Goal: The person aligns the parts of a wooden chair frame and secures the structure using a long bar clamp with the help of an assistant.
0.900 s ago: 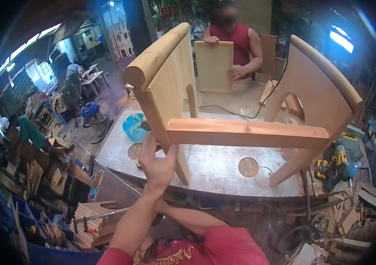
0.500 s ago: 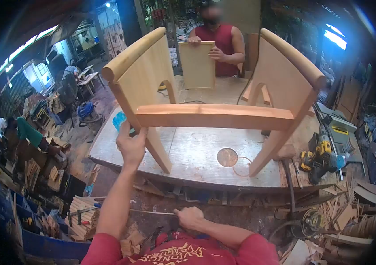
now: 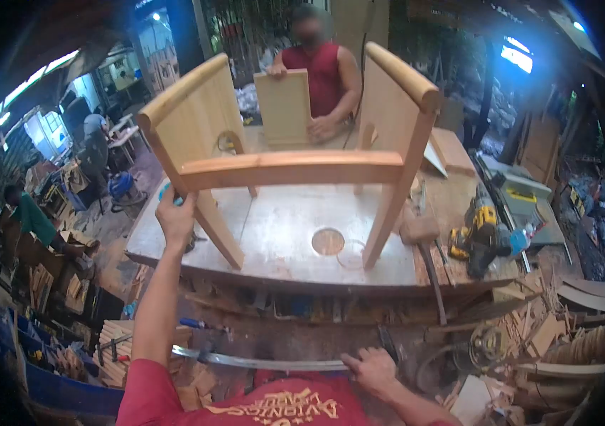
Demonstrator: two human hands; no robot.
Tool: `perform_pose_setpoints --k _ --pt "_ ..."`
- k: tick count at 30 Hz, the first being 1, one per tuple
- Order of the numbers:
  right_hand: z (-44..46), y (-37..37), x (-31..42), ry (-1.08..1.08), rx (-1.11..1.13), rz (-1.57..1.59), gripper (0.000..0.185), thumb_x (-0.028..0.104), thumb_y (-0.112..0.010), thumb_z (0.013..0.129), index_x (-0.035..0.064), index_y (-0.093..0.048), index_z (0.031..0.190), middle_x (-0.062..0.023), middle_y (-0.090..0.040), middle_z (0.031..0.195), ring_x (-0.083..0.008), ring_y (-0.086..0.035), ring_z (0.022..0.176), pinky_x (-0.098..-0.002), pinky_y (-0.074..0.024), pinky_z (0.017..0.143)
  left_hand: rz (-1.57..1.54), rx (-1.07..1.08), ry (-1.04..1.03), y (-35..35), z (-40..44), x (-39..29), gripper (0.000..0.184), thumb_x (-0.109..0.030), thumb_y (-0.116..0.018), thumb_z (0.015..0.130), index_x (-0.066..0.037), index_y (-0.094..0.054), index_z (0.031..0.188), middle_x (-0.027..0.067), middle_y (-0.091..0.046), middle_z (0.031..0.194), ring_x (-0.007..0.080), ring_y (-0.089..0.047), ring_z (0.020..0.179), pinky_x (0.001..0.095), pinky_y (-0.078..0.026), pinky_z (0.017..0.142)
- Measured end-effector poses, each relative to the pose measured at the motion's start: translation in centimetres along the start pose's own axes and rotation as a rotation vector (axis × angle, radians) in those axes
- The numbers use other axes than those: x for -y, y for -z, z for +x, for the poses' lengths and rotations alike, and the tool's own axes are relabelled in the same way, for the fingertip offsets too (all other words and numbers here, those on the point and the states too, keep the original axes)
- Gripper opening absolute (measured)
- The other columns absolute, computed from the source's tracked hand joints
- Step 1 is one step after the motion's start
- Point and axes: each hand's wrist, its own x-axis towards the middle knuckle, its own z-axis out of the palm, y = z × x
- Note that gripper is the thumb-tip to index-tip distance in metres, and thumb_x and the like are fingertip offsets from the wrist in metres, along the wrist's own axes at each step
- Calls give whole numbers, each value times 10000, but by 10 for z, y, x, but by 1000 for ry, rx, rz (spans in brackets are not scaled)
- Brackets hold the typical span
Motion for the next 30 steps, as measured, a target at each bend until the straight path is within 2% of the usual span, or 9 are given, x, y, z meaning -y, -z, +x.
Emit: perform_pose_setpoints --k 6,10,11,14,17,21,25,27,30 --pt "-54 20 -21 -149 1 -82 375 273 -727 639 271 -733 1014 -25 -614 728 -236 -645 719 -385 -495 638 17 -29 3 2 -7 10 337 -151 -759 798 11 -656 1074 166 -684 936 272 -669 808 366 -524 730" --pt "-95 41 -45 -252 8 -176 245 286 -704 622 249 -744 861 -17 -630 701 -228 -653 696 -391 -505 615 -27 -60 -7 0 -8 8 330 -134 -755 790 5 -657 1072 148 -679 901 265 -656 764 354 -513 705" --pt "-106 49 -52 -249 20 -181 294 266 -697 593 254 -750 881 -17 -632 696 -230 -649 689 -398 -504 618 -15 -58 17 1 -8 5 303 -128 -752 791 5 -657 1047 140 -672 876 265 -643 738 355 -502 687" --pt "-133 69 -51 -392 52 -197 289 204 -664 556 220 -759 828 -37 -609 651 -259 -635 652 -414 -497 607 14 17 80 2 -7 13 385 -206 -764 833 1 -653 1138 139 -702 983 223 -675 902 340 -535 796" --pt "-160 79 -34 -541 106 -200 267 179 -647 549 201 -755 792 -60 -597 635 -280 -628 634 -421 -488 583 -57 -66 -16 -1 -7 19 262 -117 -758 785 -5 -657 999 133 -648 862 255 -623 743 359 -484 662" --pt "-192 71 5 -673 -28 -218 247 131 -634 537 144 -736 762 -91 -538 597 -321 -579 598 -427 -479 589 -5 -32 -46 4 -4 19 308 -93 -767 769 -10 -651 1041 129 -644 888 259 -615 742 355 -481 659" --pt "-169 102 45 -539 -286 -567 127 70 -652 570 74 -645 696 -117 -477 641 -356 -525 686 -468 -422 643 -76 -32 -19 4 -3 17 341 -75 -764 766 4 -648 1076 146 -650 916 267 -620 749 359 -490 673" --pt "-162 130 57 -487 -255 -683 211 92 -648 632 39 -614 834 -146 -531 763 -347 -532 718 -456 -407 619 -57 -17 -24 6 -4 18 328 -107 -768 786 5 -656 1073 138 -672 941 257 -642 814 355 -501 742" --pt "-146 171 61 -320 -127 -874 230 130 -597 697 -25 -637 862 -129 -536 720 -299 -599 743 -399 -496 693 -57 -38 -46 4 -4 17 297 -117 -762 797 9 -657 1044 134 -667 901 252 -635 800 355 -497 746"
